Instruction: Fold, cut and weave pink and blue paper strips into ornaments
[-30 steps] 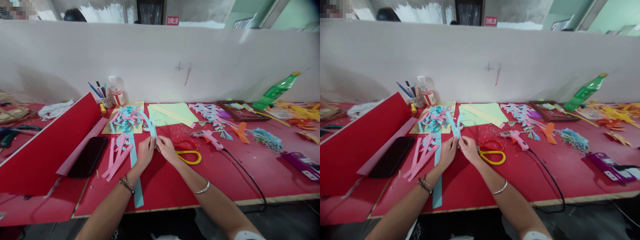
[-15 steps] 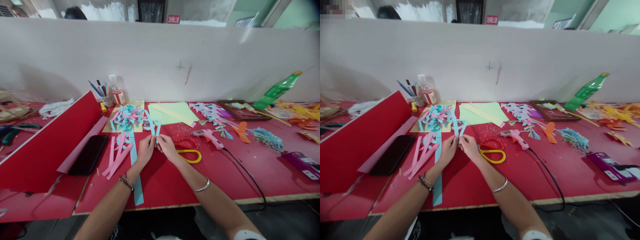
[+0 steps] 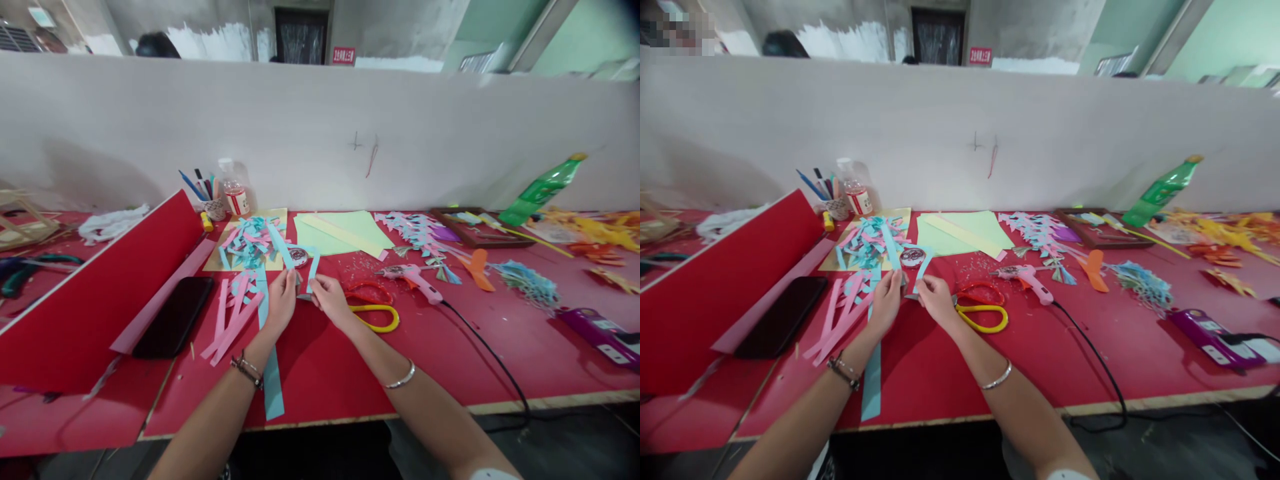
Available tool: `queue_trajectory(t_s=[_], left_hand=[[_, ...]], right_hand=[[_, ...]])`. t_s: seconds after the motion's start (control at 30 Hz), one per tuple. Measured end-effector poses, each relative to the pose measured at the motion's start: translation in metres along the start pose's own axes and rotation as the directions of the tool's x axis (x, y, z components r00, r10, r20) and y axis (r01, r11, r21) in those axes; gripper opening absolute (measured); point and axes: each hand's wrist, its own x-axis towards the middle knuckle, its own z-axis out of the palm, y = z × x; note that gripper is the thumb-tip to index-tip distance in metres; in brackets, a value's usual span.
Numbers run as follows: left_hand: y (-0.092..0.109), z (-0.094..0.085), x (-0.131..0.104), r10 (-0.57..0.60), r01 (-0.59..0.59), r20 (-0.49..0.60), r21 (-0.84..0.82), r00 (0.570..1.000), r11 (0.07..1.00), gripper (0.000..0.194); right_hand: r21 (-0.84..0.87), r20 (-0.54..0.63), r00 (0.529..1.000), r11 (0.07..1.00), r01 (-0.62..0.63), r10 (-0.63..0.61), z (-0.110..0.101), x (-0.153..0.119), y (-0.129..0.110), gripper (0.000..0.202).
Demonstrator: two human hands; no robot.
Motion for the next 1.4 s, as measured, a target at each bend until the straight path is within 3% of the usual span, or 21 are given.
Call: queue_trajectory(t_s=[0.07,0.17,0.27,0.37,0.47,0.53,0.57,0.63,0.73,0.83,0.97,1.1,1.23,1.4], left_hand=[[0.004,0.0,0.001,0.016,-0.014,0.067,-0.027,0.998,1.0,0.032],[0.015,-0.003,0.002,0.04,-0.033,0.169,-0.048,0.985,0.998,0.031],[0.03,-0.012,-0.001,0.074,-0.068,0.299,-0.028,0.952,0.997,0.03],[0.046,-0.023,-0.01,0.075,-0.113,0.405,0.069,0.911,0.991,0.03],[0.061,-0.032,-0.021,0.067,-0.181,0.464,0.205,0.883,0.962,0.032],[0.068,-0.037,-0.028,0.062,-0.227,0.511,0.267,0.857,0.936,0.034],[0.072,-0.039,-0.032,0.053,-0.244,0.541,0.286,0.839,0.927,0.035],[0.077,-0.042,-0.038,0.037,-0.263,0.586,0.307,0.81,0.914,0.036],[0.081,-0.046,-0.045,0.031,-0.272,0.605,0.311,0.796,0.91,0.036],[0.083,-0.051,-0.05,0.041,-0.267,0.59,0.3,0.806,0.916,0.036],[0.083,-0.057,-0.054,0.125,-0.331,0.546,0.298,0.829,0.895,0.036],[0.082,-0.062,-0.054,0.214,-0.372,0.535,0.205,0.817,0.905,0.037],[0.078,-0.058,-0.052,0.236,-0.35,0.543,0.115,0.806,0.93,0.036],[0.071,-0.04,-0.055,0.106,-0.157,0.557,0.044,0.824,0.987,0.032]], right_hand=[[-0.013,-0.016,1.0,1.0,0.026,-0.027,0.001,0.0,0.001,0.032],[-0.024,-0.138,0.987,0.996,0.085,-0.087,-0.001,0.002,0.003,0.036],[-0.038,-0.281,0.951,0.991,0.125,-0.13,-0.006,0.006,0.003,0.035],[-0.073,-0.318,0.931,0.984,0.165,-0.179,-0.013,0.01,0.002,0.03],[-0.107,-0.21,0.949,0.97,0.219,-0.237,-0.017,0.011,-0.002,0.02],[-0.154,-0.046,0.954,0.946,0.285,-0.295,-0.018,0.01,-0.007,0.042],[-0.189,0.044,0.944,0.925,0.328,-0.326,-0.019,0.009,-0.011,0.047],[-0.263,0.179,0.907,0.87,0.416,-0.38,-0.02,0.008,-0.021,0.039],[-0.34,0.2,0.881,0.813,0.473,-0.429,-0.024,0.006,-0.038,0.02],[-0.371,0.142,0.884,0.804,0.465,-0.446,-0.032,0.003,-0.052,0.017],[-0.408,0.046,0.882,0.797,0.445,-0.468,-0.043,-0.008,-0.062,0.008],[-0.428,-0.036,0.868,0.793,0.434,-0.495,-0.052,-0.019,-0.071,0.004],[-0.284,-0.067,0.895,0.868,0.406,-0.441,-0.051,-0.024,-0.08,0.007],[-0.073,-0.095,0.929,0.933,0.352,-0.358,-0.039,-0.027,-0.088,0.012]])
